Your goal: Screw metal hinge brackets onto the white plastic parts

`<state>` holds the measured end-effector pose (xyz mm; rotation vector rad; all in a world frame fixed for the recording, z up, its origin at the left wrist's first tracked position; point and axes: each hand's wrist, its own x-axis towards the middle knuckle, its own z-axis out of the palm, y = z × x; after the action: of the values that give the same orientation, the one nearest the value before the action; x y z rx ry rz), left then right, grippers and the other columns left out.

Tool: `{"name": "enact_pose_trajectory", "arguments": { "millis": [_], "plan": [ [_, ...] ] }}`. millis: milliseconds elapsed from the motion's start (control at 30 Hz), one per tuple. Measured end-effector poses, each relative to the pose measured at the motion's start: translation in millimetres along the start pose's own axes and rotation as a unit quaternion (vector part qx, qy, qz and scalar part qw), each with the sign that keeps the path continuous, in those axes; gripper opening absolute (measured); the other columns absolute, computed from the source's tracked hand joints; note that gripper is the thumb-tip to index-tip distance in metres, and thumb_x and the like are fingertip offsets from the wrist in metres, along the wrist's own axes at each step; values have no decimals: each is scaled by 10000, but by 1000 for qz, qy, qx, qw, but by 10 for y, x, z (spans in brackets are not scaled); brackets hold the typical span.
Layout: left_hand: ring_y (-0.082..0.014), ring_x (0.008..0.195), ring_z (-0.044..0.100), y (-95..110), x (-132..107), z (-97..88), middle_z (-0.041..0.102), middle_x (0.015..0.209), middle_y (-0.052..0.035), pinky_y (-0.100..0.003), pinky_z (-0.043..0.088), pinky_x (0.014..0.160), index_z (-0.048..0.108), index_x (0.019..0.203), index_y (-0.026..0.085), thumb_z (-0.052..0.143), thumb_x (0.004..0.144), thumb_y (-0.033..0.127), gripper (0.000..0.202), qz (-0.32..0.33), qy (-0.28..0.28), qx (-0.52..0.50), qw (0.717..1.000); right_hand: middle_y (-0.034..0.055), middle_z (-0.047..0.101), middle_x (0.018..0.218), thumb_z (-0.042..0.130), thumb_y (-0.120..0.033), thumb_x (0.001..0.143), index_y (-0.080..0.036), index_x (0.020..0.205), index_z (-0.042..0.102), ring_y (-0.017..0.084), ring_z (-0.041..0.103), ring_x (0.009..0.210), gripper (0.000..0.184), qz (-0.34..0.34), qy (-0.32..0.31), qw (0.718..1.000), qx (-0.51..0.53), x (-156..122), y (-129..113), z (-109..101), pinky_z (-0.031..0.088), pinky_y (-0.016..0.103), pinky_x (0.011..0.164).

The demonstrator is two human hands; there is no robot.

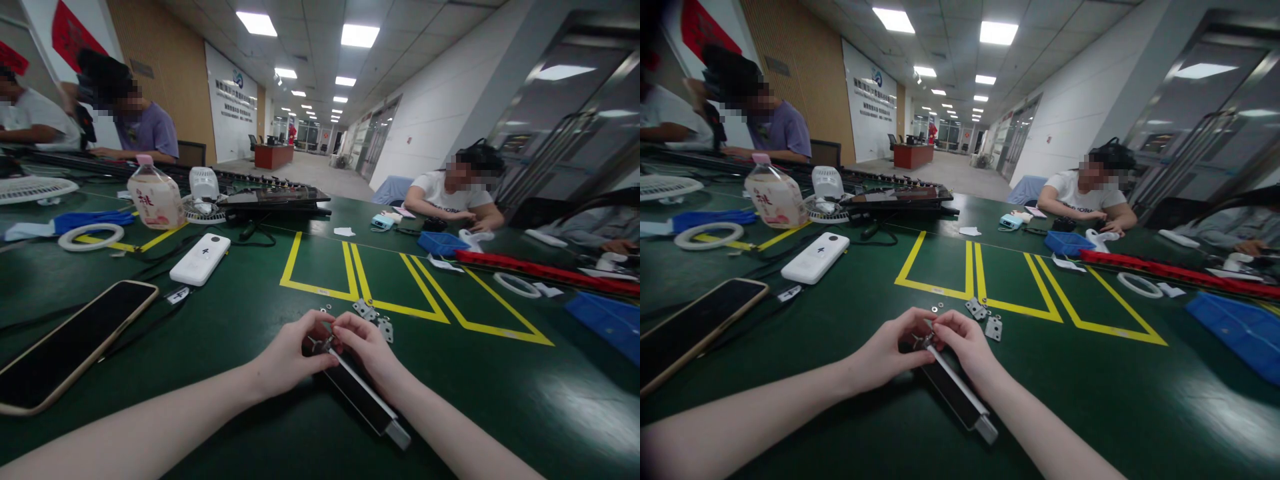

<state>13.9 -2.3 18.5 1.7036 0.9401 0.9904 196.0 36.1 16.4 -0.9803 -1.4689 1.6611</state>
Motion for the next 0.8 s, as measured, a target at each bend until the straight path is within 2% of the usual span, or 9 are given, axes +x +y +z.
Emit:
{"name": "enact_pose_trajectory", "arguments": {
  "millis": [133, 267, 433, 600, 800],
  "plan": [
    [-196, 950, 639, 0, 2, 2, 679, 1042, -44, -354, 501, 822, 524, 1208, 208, 705, 812, 185, 436, 3, -4, 4, 1000, -6, 559, 674, 758, -512, 748, -149, 773, 578, 123, 519, 629, 406, -12, -3, 1000, -25, -6, -1, 11, 409, 241, 628],
    [-189, 920, 638, -13, -4, 0, 676, 1020, -33, -352, 506, 813, 538, 1219, 219, 701, 820, 195, 432, 4, -5, 14, 1000, -5, 546, 636, 705, -529, 792, -141, 736, 569, 116, 503, 601, 415, -75, 22, 995, -64, -27, 9, 11, 391, 229, 607],
    [-193, 961, 627, -14, -15, -3, 662, 1061, -28, -356, 510, 837, 594, 1174, 230, 705, 828, 238, 363, -3, -9, 26, 1000, -5, 539, 643, 618, -474, 870, -139, 814, 605, 112, 490, 554, 339, -149, 128, 976, -95, -65, -12, -38, 391, 230, 575],
    [-191, 971, 624, 11, -11, -14, 661, 1060, -27, -361, 514, 851, 620, 1131, 215, 710, 825, 260, 322, -13, -7, 34, 999, 5, 538, 664, 560, -437, 910, -148, 825, 602, 128, 493, 563, 304, -211, 241, 932, -171, -102, -84, -206, 423, 249, 576],
    [-182, 950, 621, 34, -14, -30, 660, 1048, -30, -352, 520, 843, 633, 1099, 192, 710, 822, 270, 297, -23, -6, 34, 999, 57, 608, 849, 487, -395, 938, -155, 908, 635, 192, 580, 797, 283, -250, 284, 846, -377, 10, -72, -659, 469, 312, 713]
  ]
}}
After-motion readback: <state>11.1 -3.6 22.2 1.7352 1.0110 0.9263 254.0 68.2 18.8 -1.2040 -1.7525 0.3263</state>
